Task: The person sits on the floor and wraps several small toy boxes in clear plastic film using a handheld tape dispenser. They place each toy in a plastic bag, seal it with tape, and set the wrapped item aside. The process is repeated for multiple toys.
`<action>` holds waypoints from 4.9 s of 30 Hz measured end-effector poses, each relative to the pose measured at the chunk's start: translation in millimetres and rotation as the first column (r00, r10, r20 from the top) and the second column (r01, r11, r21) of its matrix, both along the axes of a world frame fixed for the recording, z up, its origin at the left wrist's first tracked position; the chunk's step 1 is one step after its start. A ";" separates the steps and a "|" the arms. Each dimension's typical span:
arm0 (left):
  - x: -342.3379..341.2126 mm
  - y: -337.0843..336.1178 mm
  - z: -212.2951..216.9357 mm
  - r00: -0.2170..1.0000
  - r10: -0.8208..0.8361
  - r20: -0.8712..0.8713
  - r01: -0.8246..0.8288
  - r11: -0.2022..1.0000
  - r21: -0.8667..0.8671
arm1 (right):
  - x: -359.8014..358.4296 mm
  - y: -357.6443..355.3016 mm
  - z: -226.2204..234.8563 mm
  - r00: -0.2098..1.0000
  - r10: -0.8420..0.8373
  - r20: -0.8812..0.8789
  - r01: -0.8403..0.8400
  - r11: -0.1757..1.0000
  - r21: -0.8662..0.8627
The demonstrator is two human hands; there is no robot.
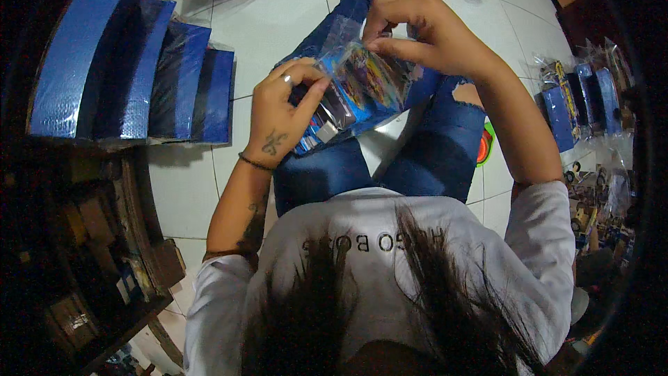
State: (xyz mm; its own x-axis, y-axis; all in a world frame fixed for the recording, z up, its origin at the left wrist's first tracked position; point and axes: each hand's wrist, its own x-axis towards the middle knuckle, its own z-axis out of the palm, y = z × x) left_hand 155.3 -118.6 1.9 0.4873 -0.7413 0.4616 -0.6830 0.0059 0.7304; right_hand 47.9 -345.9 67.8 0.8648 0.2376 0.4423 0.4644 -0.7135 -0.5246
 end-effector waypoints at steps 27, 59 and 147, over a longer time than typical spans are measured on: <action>20.1 -43.0 26.4 0.927 -0.238 -0.291 0.208 0.970 -0.130 | 17.2 -6.9 36.7 0.986 -0.017 -0.167 -0.020 0.976 -0.216; 36.9 -39.3 59.7 0.986 -0.164 -0.037 0.166 0.984 0.070 | 17.6 -19.9 28.3 0.995 -0.006 -0.099 -0.024 0.954 -0.300; 22.4 -33.2 45.1 0.934 -0.152 0.324 0.098 0.979 0.176 | 4.0 -15.8 34.4 0.981 0.009 0.196 0.071 0.915 -0.398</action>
